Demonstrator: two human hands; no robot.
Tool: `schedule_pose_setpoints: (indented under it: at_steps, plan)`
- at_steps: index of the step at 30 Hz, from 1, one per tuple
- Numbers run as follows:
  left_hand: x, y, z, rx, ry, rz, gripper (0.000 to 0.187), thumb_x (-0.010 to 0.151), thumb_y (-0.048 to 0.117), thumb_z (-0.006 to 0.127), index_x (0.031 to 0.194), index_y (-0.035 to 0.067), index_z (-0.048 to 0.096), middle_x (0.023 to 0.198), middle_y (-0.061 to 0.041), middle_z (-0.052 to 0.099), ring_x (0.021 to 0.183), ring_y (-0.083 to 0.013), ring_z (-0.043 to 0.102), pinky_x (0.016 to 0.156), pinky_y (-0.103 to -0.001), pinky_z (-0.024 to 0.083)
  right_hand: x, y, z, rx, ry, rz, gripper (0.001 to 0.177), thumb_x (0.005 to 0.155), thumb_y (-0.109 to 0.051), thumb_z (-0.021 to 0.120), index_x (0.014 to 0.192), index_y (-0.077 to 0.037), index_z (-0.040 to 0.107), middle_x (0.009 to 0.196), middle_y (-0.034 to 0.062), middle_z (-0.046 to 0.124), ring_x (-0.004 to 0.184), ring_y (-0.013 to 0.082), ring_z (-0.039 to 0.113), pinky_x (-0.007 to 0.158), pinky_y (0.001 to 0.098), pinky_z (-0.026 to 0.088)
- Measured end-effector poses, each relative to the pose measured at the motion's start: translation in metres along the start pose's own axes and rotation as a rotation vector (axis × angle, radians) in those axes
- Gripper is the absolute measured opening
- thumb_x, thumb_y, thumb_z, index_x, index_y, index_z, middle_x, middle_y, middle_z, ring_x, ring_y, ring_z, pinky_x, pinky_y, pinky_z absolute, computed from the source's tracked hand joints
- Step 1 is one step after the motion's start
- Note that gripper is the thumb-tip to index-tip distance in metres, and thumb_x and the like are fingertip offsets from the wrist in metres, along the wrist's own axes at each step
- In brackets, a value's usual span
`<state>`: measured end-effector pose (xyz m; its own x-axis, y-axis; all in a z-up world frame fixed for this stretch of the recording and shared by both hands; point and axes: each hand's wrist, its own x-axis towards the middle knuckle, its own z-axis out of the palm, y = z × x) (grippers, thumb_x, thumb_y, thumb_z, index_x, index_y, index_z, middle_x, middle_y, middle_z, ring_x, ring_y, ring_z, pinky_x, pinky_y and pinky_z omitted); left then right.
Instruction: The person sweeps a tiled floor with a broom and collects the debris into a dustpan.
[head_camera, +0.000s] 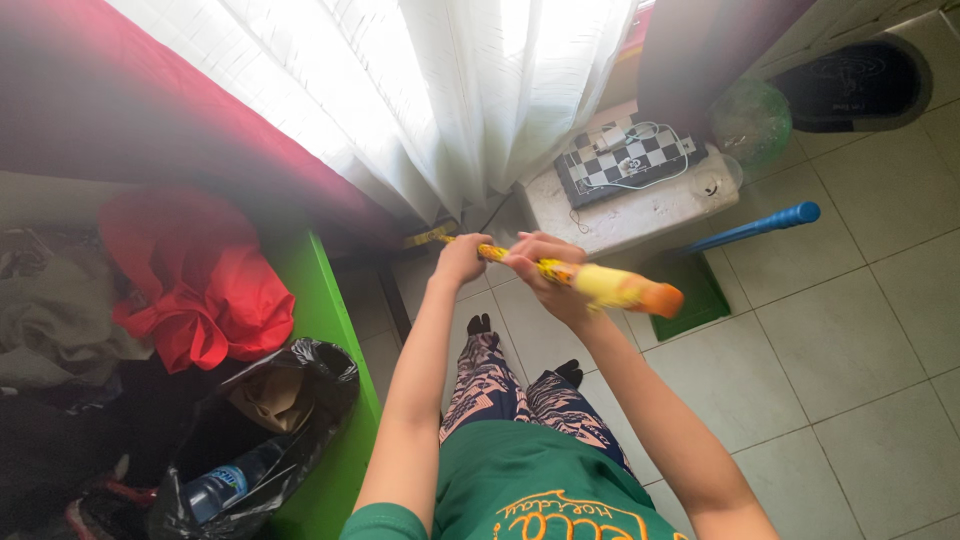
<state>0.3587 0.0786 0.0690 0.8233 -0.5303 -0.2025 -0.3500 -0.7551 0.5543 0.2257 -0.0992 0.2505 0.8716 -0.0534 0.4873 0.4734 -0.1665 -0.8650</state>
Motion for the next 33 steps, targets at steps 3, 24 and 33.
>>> schedule_pose_setpoints:
  at_steps: [3, 24, 33]
  plan:
    - [-0.003, -0.022, -0.028, -0.045, -0.024, -0.047, 0.027, 0.079, 0.01, 0.069, 0.105, 0.017, 0.074, 0.105, -0.012, 0.073, 0.102, -0.0358, 0.068, 0.086, -0.046, 0.054, 0.027, 0.01, 0.031, 0.102, -0.043, 0.183, 0.026, 0.098, -0.019, 0.073, 0.079, -0.002, 0.067, 0.082, 0.0045, 0.069, 0.077, 0.0123, 0.064, 0.076, 0.0277, 0.053]
    - [0.041, -0.095, -0.146, -0.646, -0.096, 0.008, 0.037, 0.088, 0.022, 0.069, 0.124, 0.01, 0.065, 0.116, -0.002, 0.07, 0.11, -0.0143, 0.062, 0.093, -0.034, 0.052, 0.168, 0.024, 0.155, -0.057, -0.22, 0.331, 0.052, 0.103, -0.036, 0.066, 0.067, -0.004, 0.045, 0.062, -0.0025, 0.033, 0.061, 0.0105, 0.03, 0.053, 0.0302, 0.032]
    - [0.026, -0.057, -0.217, -0.635, -0.148, 0.139, 0.034, 0.088, 0.024, 0.066, 0.12, 0.013, 0.067, 0.106, -0.002, 0.07, 0.099, -0.0135, 0.063, 0.089, -0.031, 0.052, 0.19, 0.032, 0.179, 0.02, -0.177, 0.233, 0.046, 0.102, -0.032, 0.065, 0.068, -0.002, 0.059, 0.058, -0.0016, 0.047, 0.056, 0.009, 0.036, 0.052, 0.0297, 0.036]
